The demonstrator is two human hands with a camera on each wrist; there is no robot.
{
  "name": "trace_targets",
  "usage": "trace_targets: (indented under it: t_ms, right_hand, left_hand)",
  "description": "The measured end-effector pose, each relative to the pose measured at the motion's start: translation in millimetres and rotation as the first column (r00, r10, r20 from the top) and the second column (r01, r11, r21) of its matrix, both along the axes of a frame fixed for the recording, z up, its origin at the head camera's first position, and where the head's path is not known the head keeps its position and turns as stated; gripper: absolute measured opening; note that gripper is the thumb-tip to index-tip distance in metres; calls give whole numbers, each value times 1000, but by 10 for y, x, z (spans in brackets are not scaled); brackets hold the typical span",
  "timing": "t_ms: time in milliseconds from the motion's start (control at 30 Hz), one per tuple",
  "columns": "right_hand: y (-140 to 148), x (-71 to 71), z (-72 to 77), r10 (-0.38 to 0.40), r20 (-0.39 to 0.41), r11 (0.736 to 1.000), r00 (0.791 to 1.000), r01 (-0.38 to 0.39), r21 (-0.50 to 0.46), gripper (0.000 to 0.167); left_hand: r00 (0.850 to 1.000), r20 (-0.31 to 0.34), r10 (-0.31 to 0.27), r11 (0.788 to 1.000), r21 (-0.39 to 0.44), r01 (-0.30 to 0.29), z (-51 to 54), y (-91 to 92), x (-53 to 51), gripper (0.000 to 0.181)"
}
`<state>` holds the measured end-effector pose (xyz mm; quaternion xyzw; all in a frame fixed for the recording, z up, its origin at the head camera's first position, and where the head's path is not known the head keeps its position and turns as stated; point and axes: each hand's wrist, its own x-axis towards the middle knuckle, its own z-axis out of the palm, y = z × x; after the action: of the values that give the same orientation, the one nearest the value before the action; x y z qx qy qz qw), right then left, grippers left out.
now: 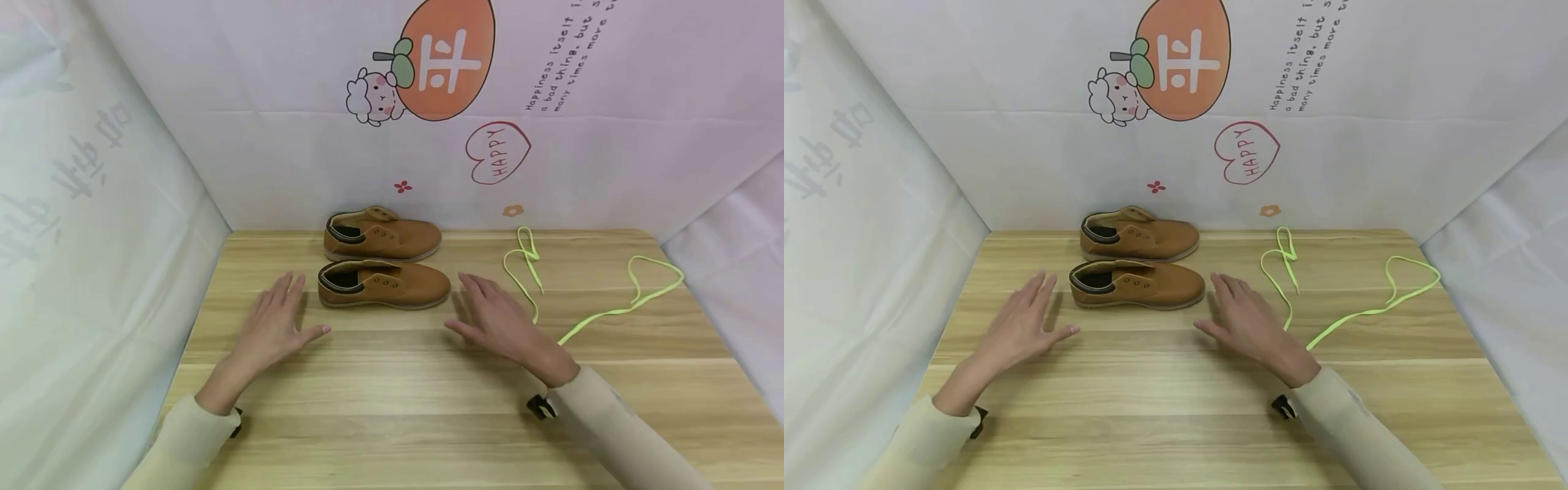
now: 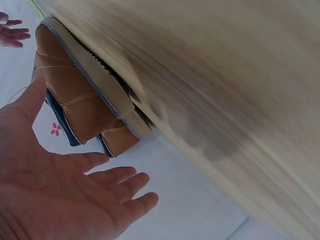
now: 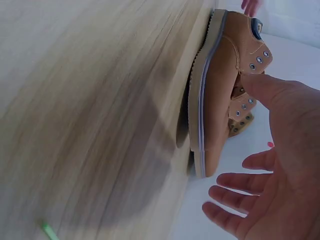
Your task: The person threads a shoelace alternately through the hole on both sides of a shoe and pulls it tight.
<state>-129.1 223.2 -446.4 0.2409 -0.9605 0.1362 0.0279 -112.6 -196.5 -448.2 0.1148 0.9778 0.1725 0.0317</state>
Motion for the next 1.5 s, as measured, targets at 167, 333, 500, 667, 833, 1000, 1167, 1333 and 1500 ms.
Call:
trace_targets:
  t_ms: [167, 333, 500, 667, 833, 1000, 1167, 1333, 1500]
  right_hand:
    - [-52, -94, -57, -14, 74, 998, 997, 19, -61, 99]
    - [-91, -205, -117, -14, 105, 996, 994, 24, -91, 99]
    - [-151, -309, -153, -1, 135, 989, 991, 21, -148, 97]
    - [-223, -373, -173, 5, 158, 984, 987, 23, -177, 96]
    - [-284, -426, -227, 2, 166, 984, 986, 27, -176, 97]
    - [-341, -474, -256, -16, 192, 979, 981, 54, -196, 99]
    - [-386, -512, -262, -35, 189, 978, 981, 72, -196, 96]
    - [-413, -520, -249, -33, 175, 977, 984, 69, -203, 90]
    - [-413, -537, -252, -38, 181, 977, 983, 74, -198, 89]
  left_hand:
    - [998, 61, -3, 995, 103, -4, -8, 10, -67, 111]
    - [991, 132, -4, 973, 227, -26, -36, 15, -164, 109]
    - [980, 199, -25, 937, 347, -47, -59, 19, -253, 104]
    - [961, 272, -47, 906, 416, -74, -77, 33, -326, 102]
    - [949, 307, -67, 880, 467, -89, -127, 67, -417, 97]
    - [945, 318, -76, 869, 487, -93, -179, 98, -505, 91]
    - [946, 313, -80, 856, 508, -96, -224, 124, -579, 87]
    - [959, 271, -82, 867, 495, -66, -209, 159, -624, 79]
    - [961, 262, -84, 887, 459, -48, -157, 170, -645, 70]
